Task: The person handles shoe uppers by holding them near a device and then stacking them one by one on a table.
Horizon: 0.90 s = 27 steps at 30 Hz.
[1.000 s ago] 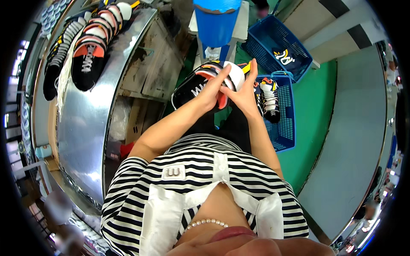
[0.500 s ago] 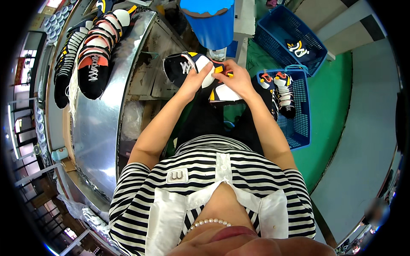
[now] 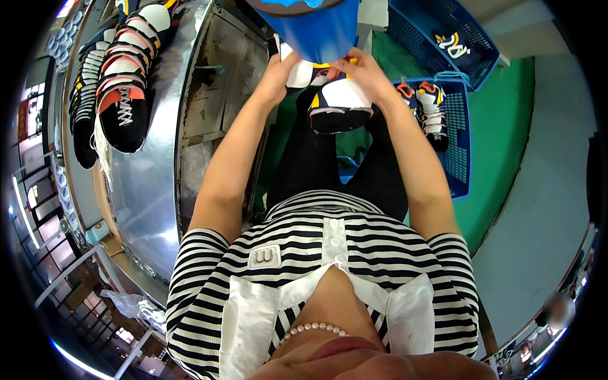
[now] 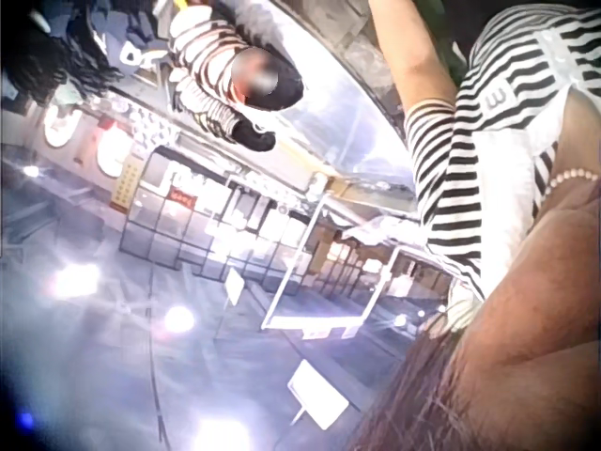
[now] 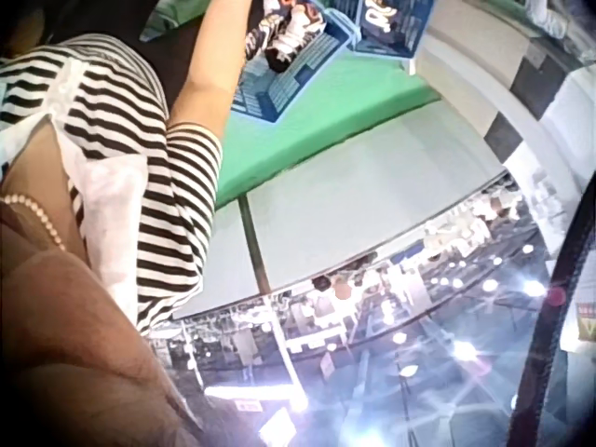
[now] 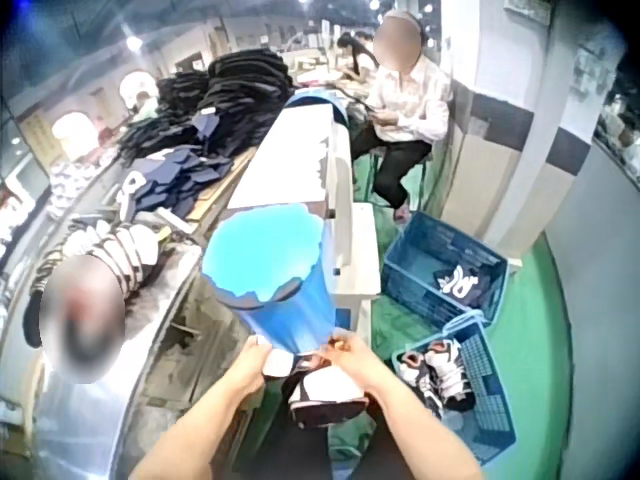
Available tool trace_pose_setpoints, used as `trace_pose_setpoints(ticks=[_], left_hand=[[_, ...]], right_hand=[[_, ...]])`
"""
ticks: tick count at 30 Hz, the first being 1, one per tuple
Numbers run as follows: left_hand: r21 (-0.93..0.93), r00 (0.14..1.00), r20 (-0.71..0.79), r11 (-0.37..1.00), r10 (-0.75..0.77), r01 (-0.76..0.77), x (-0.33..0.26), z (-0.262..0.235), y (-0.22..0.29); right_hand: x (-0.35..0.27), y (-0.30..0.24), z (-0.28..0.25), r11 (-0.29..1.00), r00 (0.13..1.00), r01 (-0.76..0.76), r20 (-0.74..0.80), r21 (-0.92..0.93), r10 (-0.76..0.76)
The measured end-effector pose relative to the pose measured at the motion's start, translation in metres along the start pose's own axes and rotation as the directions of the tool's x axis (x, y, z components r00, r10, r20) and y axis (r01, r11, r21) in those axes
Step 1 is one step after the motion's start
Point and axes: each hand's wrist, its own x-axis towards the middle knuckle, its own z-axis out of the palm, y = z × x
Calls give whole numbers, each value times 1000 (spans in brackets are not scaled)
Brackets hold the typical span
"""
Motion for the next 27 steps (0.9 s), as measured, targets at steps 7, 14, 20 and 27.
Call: trace_pose_setpoints(ticks=[7, 14, 20, 27], left_hand=[[-494, 963, 119, 827, -242, 269, 15, 12, 7], [-272, 969, -242, 962, -46, -22, -114, 13, 7], [-204, 992, -126, 979, -16, -10, -126, 59, 3], [242, 971, -100, 952, 218, -189, -59, 17, 13]], right_hand=[[17, 3, -20, 970, 987, -105, -99, 220, 130], [-44, -12, -28, 883, 903, 92, -412, 460, 121], [-51, 22, 74, 927, 899, 204, -435, 314, -51], [-18, 30, 47, 844, 950, 177, -313, 506, -12]])
